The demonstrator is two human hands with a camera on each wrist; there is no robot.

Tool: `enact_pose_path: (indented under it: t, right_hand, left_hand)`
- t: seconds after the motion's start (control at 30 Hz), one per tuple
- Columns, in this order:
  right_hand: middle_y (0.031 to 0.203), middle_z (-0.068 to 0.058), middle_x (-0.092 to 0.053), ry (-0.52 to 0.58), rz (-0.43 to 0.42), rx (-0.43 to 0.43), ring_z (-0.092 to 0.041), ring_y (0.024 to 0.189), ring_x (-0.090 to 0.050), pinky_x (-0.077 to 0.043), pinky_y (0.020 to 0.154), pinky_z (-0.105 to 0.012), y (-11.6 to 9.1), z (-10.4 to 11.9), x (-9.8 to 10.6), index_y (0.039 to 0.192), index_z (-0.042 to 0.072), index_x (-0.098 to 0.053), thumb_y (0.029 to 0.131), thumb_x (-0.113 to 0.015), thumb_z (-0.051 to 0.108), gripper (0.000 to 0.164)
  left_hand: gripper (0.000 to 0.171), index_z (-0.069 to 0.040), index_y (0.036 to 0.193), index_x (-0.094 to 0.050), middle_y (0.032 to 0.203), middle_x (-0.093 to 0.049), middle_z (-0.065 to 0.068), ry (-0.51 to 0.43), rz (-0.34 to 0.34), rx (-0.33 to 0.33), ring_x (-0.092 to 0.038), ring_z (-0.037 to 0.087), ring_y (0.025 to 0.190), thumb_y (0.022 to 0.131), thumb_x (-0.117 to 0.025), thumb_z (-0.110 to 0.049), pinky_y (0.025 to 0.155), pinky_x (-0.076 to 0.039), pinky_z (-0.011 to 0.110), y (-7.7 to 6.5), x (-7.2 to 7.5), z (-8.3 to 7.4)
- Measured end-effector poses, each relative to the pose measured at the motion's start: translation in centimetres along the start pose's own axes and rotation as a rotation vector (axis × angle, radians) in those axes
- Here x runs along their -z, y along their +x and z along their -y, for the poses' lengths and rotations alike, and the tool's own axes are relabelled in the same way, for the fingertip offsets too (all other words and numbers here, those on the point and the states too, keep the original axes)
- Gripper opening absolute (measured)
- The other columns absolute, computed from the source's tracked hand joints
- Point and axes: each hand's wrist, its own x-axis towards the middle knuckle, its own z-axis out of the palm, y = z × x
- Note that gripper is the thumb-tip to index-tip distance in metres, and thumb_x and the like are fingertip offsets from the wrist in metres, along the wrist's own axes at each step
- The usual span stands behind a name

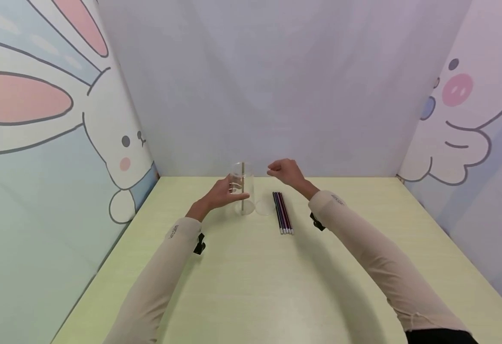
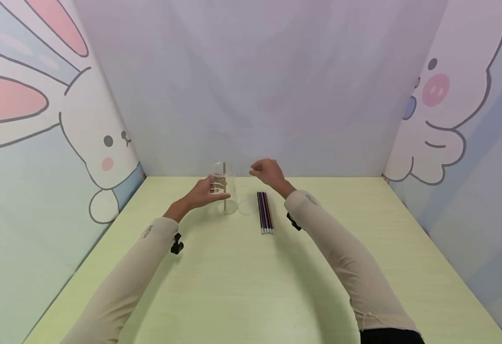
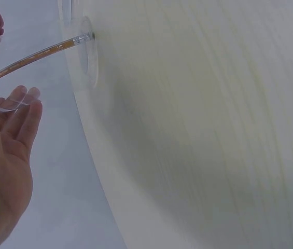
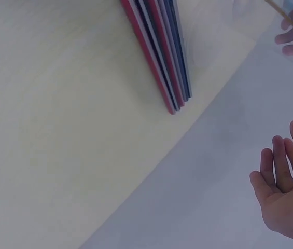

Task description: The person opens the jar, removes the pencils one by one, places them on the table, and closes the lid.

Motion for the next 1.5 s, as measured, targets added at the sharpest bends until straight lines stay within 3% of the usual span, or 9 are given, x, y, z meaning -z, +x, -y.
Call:
enact_pose_path:
  t: [0.33, 0.7, 1.0, 1.5]
  right_hand:
    - [0.119, -0.015, -0.075, 0.006, -0.021, 0.107, -0.029, 0.105, -0.072, -0.058, 0.092, -0.046, 1.2, 3.7, 1.8, 0.120, 0.002, -0.077, 0.101, -0.071, 0.017, 0.025]
    - [0.118, -0.010, -0.076, 0.032, 0.000, 0.148, -0.025, 0.103, -0.072, -0.059, 0.091, -0.042, 2.2, 6.3, 2.2, 0.117, 0.007, -0.079, 0.101, -0.071, 0.020, 0.023]
    - [0.113, -0.011, -0.077, 0.020, 0.014, 0.171, -0.025, 0.101, -0.073, -0.060, 0.088, -0.042, 2.3, 7.3, 2.0, 0.116, 0.005, -0.079, 0.100, -0.073, 0.019, 0.022]
    - [0.110, -0.010, -0.078, 0.013, 0.039, 0.139, -0.023, 0.098, -0.073, -0.061, 0.085, -0.040, 2.6, 7.2, 1.2, 0.115, 0.007, -0.080, 0.101, -0.072, 0.020, 0.021]
  left_hand:
    - [0.062, -0.004, 0.136, -0.050, 0.130, -0.064, 0.017, 0.008, -0.004, -0.008, -0.063, 0.037, 0.124, 0.091, -0.083, -0.032, 0.108, -0.051, 0.051, 0.1, 0.1, -0.4]
    - [0.067, -0.007, 0.140, -0.048, 0.133, -0.062, 0.014, 0.006, 0.007, 0.007, -0.061, 0.036, 0.127, 0.091, -0.083, -0.035, 0.109, -0.050, 0.052, 0.4, 0.0, -0.4]
    - [0.070, -0.003, 0.140, -0.047, 0.132, -0.062, 0.014, 0.003, 0.011, 0.006, -0.061, 0.036, 0.126, 0.091, -0.083, -0.037, 0.108, -0.051, 0.051, 0.4, -0.2, -0.6]
    - [0.076, 0.005, 0.138, -0.050, 0.135, -0.064, 0.018, 0.015, 0.012, 0.011, -0.063, 0.035, 0.127, 0.088, -0.085, -0.040, 0.108, -0.051, 0.050, 0.5, 0.0, -0.9]
